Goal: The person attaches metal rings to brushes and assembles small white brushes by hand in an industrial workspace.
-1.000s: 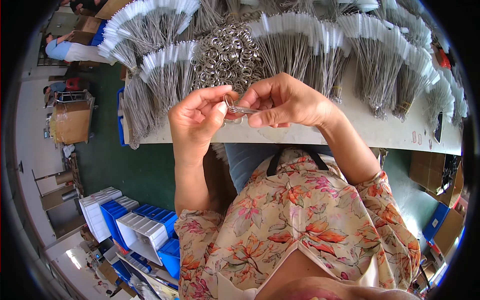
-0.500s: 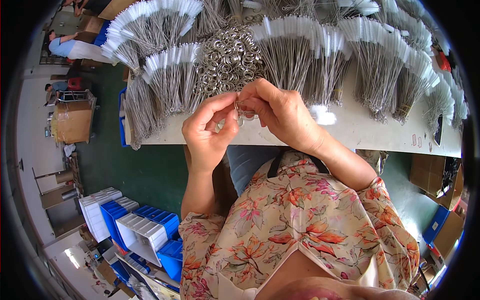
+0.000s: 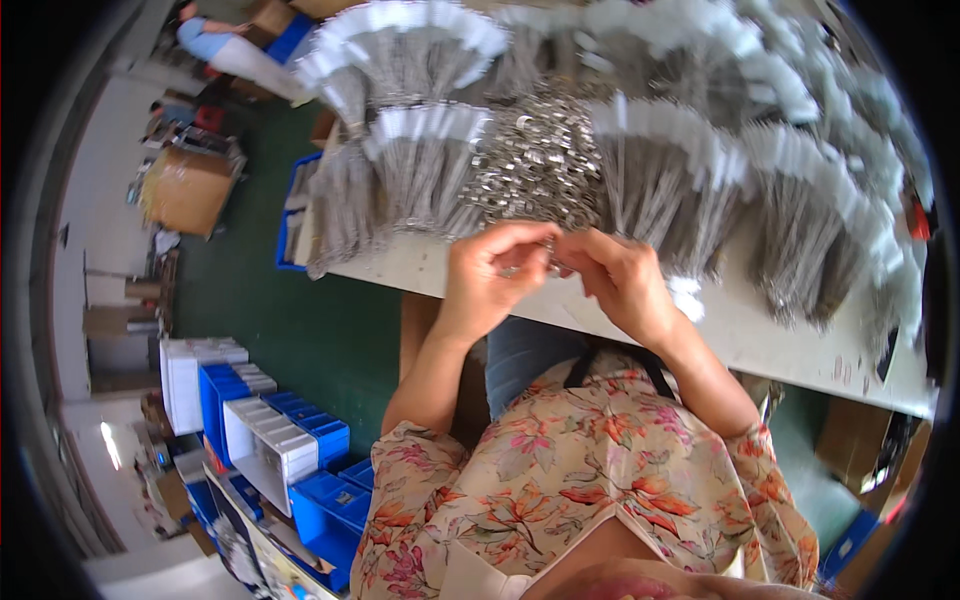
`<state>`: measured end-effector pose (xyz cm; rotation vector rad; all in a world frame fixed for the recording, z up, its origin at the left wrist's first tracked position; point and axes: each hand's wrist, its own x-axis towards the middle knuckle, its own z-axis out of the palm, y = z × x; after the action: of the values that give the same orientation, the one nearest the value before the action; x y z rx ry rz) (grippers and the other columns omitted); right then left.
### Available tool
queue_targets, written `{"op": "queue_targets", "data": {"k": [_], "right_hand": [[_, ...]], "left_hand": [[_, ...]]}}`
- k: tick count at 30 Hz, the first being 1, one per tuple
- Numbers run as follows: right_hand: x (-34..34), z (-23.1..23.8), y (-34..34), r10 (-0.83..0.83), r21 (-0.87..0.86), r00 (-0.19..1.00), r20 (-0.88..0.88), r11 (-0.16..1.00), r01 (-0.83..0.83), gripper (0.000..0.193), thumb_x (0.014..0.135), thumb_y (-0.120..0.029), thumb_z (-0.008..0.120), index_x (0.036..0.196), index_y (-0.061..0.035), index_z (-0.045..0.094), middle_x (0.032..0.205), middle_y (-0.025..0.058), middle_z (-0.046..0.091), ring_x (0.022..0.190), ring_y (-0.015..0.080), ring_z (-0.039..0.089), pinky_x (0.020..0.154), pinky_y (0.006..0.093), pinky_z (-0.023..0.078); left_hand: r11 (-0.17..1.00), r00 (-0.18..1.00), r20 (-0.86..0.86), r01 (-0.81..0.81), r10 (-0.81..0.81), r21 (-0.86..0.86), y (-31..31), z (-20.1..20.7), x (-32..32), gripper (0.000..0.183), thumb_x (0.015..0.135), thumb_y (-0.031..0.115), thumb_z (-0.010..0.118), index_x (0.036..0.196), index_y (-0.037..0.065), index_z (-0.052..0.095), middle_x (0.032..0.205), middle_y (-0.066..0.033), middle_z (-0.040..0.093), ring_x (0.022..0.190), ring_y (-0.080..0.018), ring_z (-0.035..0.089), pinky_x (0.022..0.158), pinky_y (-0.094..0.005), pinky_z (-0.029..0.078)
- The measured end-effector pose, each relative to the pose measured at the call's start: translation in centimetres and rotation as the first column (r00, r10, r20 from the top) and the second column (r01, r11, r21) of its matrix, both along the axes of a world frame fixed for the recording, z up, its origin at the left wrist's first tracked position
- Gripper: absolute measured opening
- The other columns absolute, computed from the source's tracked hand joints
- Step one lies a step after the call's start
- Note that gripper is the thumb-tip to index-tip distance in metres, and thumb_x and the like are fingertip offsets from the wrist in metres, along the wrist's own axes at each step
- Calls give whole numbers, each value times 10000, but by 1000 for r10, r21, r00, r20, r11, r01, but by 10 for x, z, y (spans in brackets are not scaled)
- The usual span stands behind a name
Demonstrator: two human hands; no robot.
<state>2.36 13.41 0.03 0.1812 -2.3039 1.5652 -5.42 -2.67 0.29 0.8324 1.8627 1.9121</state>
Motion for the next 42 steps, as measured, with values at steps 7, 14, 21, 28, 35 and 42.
{"op": "queue_targets", "data": {"k": [7, 14, 21, 28, 35, 42], "right_hand": [[30, -57, 4, -4, 428, 999, -38, 904, 20, 201, 745, 42, 529, 896, -66, 605, 761, 100, 576, 645, 276, 576, 566, 351, 484], [59, -93, 8, 13, 615, 980, -200, 780, 115, 226, 659, 0, 550, 867, -65, 613, 816, 64, 572, 798, 238, 544, 689, 351, 462], [28, -57, 23, -37, 513, 934, -357, 827, 229, 170, 654, 48, 619, 797, -40, 592, 769, 78, 560, 681, 248, 545, 590, 348, 466], [-71, -32, 81, -425, 649, 903, -67, 669, 363, 204, 751, -196, 659, 754, -13, 569, 685, 127, 604, 638, 316, 603, 588, 385, 490], [-77, -47, 88, -528, 662, 847, 57, 656, 364, 265, 723, -297, 672, 733, -46, 586, 672, 136, 622, 652, 333, 615, 624, 414, 483], [-73, -48, 111, -470, 317, 881, 57, 845, 430, 178, 819, -204, 586, 745, -42, 577, 576, 87, 567, 542, 198, 585, 542, 332, 484]], "left_hand": [[935, 995, -93, 1, -36, -354, -22, -14, -41, 263, 832, 31, 598, 1092, 3, 573, 999, -84, 619, 850, -110, 599, 731, -251, 511], [337, 568, -699, -822, 434, -458, -163, -58, -206, 173, 785, 203, 639, 888, 64, 647, 813, -134, 659, 784, -246, 644, 673, -347, 500], [15, 681, -655, -697, 326, -717, -168, -62, -234, 223, 779, 297, 614, 866, 98, 666, 904, -130, 653, 902, -300, 613, 756, -417, 496], [-22, 685, -640, -677, 349, -736, -160, -56, -236, 213, 792, 299, 593, 875, 117, 669, 953, -125, 647, 925, -309, 607, 766, -412, 497], [-26, 669, -627, -675, 399, -737, -168, -56, -230, 194, 804, 296, 582, 890, 131, 639, 937, -112, 652, 908, -311, 611, 750, -417, 496], [208, 562, -593, -803, 577, -558, -173, -64, -243, 168, 860, 227, 505, 903, 68, 542, 867, -158, 646, 766, -322, 631, 680, -434, 494]]}}
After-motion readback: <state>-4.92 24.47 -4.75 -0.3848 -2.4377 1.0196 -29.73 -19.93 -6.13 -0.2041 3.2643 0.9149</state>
